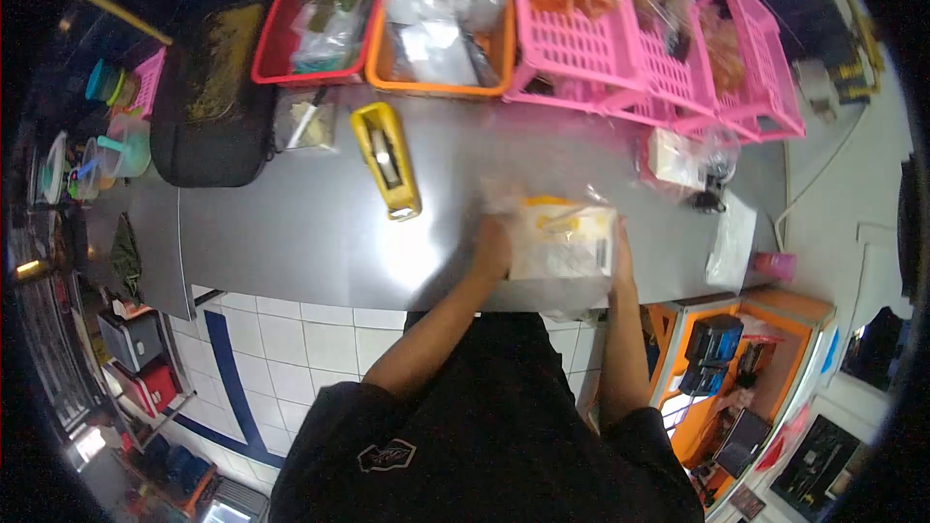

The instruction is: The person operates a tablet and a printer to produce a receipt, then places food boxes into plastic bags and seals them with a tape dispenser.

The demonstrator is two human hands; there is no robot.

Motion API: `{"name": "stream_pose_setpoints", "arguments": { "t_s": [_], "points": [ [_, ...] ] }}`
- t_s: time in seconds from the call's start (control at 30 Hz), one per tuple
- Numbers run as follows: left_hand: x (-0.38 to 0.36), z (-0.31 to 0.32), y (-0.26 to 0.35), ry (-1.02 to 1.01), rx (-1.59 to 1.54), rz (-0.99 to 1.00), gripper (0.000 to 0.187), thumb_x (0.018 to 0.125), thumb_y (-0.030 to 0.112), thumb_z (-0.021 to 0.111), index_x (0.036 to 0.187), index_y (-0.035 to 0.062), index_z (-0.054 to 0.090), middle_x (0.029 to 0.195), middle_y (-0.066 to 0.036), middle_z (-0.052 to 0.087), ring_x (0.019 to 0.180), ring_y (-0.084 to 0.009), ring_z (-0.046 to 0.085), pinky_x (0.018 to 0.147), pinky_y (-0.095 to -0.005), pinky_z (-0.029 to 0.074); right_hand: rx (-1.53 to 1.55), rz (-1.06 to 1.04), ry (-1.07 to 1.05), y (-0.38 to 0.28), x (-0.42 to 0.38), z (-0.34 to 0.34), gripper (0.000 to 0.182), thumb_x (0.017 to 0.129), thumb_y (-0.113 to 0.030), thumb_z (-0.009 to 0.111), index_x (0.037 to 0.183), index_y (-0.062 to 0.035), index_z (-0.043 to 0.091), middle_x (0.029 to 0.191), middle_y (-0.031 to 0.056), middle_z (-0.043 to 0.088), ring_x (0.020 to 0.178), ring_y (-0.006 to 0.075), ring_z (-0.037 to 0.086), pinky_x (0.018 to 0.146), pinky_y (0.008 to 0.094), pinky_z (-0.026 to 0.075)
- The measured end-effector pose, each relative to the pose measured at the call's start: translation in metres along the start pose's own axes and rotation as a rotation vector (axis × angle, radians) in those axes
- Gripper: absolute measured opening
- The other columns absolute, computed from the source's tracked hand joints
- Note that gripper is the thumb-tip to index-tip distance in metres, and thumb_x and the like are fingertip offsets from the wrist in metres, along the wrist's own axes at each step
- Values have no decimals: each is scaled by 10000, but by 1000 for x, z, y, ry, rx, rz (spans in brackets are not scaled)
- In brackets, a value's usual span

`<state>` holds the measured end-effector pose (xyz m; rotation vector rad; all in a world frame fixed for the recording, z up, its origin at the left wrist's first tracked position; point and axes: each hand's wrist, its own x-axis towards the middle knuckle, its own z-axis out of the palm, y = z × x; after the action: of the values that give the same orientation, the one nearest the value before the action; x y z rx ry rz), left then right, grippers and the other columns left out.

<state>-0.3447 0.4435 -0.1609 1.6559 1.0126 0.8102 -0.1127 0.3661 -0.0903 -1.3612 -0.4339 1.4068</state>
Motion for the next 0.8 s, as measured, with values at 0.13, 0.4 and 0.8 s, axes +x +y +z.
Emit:
{"name": "stream_pose_setpoints", "arguments": {
  "t_s": [0.13, 0.4, 0.8],
  "points": [
    [-14, -40, 65, -22, -221, -50, 547, 983, 316, 485, 1383, -45, 393, 1455, -269, 364, 1410, -367, 272, 1159, -427, 210, -498, -320, 277, -69, 6, 30, 553, 1023, -480, 369, 1286, -24, 538, 1239, 116, 587, 1112, 196, 563, 955, 329, 443],
    [-32, -182, 182, -849, -536, 172, 486, 940, 295, 610, 1346, 46, 513, 1353, -204, 528, 1267, -326, 505, 1066, -425, 390, -1342, -766, -166, -197, 101, 295, 201, 891, -222, 658, 891, -25, 696, 851, 133, 698, 700, 294, 659, 668, 360, 511],
    [-109, -350, 91, 478, -283, -362, 228, 961, 107, 573, 1155, 9, 641, 1079, -92, 672, 993, -163, 614, 895, -302, 475, -1708, -906, -52, -158, 268, 365, 227, 862, -267, 634, 932, -65, 709, 963, 167, 675, 939, 360, 645, 837, 456, 494]
  ]
}}
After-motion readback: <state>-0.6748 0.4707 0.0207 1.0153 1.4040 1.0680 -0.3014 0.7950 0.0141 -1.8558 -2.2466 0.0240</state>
